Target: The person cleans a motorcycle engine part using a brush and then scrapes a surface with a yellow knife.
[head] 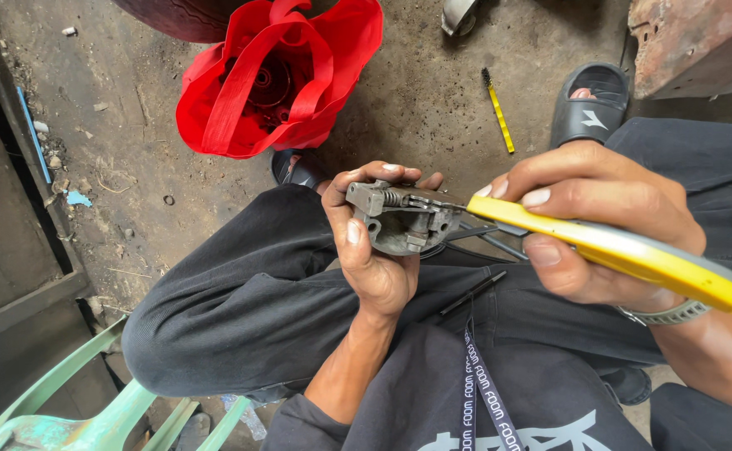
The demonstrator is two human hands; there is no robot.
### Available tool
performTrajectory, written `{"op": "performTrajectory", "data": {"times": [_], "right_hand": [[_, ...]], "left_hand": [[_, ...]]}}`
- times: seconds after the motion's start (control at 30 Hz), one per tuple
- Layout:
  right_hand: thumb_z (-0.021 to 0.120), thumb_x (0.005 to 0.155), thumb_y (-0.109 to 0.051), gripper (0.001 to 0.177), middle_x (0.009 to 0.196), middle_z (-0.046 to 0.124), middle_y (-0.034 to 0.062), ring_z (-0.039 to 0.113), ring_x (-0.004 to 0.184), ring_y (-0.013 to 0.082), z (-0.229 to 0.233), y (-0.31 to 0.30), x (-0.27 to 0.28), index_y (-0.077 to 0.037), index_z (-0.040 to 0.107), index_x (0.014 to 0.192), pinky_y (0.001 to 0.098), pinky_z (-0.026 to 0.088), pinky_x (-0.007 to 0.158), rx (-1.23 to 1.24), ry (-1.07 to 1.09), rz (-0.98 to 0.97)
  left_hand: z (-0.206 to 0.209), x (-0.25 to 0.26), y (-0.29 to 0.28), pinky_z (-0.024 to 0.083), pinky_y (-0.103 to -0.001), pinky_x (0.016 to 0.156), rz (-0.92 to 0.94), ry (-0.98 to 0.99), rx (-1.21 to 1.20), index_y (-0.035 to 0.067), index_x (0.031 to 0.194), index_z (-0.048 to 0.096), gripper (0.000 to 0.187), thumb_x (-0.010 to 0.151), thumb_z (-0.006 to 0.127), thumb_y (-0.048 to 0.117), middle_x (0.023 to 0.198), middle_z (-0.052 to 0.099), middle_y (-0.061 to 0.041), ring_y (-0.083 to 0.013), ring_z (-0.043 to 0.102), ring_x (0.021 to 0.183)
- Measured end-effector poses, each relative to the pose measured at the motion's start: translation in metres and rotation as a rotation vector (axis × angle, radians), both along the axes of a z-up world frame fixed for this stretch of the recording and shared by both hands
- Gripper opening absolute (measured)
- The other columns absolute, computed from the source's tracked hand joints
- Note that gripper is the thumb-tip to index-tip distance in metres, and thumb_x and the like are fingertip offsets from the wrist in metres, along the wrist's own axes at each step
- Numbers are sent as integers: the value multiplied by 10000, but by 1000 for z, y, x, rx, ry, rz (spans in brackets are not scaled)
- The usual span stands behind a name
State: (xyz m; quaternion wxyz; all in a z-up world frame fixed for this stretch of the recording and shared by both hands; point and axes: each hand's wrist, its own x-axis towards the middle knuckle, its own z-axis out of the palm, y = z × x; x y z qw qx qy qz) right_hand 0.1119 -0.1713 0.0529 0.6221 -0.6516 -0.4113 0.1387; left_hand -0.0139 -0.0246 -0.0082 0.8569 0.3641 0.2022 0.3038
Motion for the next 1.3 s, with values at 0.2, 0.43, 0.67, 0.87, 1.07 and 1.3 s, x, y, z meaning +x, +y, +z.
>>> {"op": "performTrajectory", "data": {"times": [0.2,0.43,0.67,0.87,1.07,1.3], "right_hand": [[653,973,-90,232,1053,727,243,802,975,341,-1,6,-1,-30,504,1141,371,605,874,-22,-46,-15],[621,939,-119,241,948,730,258,773,889,346,3,12,3,100,633,1039,369,619,815,-51,-151,-24],[645,932,-95,205,1036,731,283,803,948,326,5,10,-1,48,633,1079,324,614,840,-32,-76,59],[656,937,-115,233,1080,727,280,797,962,318,8,10,-1,58,640,1093,316,606,838,-37,-108,100],[675,928,-91,206,1076,731,272,796,946,317,11,9,0,65,664,1062,309,587,801,-53,-158,92],[671,925,-114,167,1031,759,230,805,929,284,8,5,4,25,673,1018,300,528,754,-30,-205,72]], "left_hand": [[0,-2,1,516,-616,1075,5,-46,17,156,1308,502,357,1048,626,366,1239,556,-159,-321,582,1159],[2,-2,2,538,-602,1033,38,-60,140,137,1289,503,353,1037,632,347,1204,572,-164,-319,576,1134],[3,-1,1,560,-578,1011,37,-66,284,122,1279,490,317,1053,583,324,1172,566,-157,-292,575,1111],[3,0,-1,568,-537,998,56,-71,327,122,1255,493,309,1041,587,324,1142,566,-153,-272,582,1081],[5,1,1,557,-520,1007,86,-85,294,124,1242,499,307,1028,613,311,1142,571,-141,-259,577,1084],[2,-1,0,546,-518,995,71,-111,264,105,1257,539,320,1036,599,328,1148,564,-110,-243,573,1089]]}}
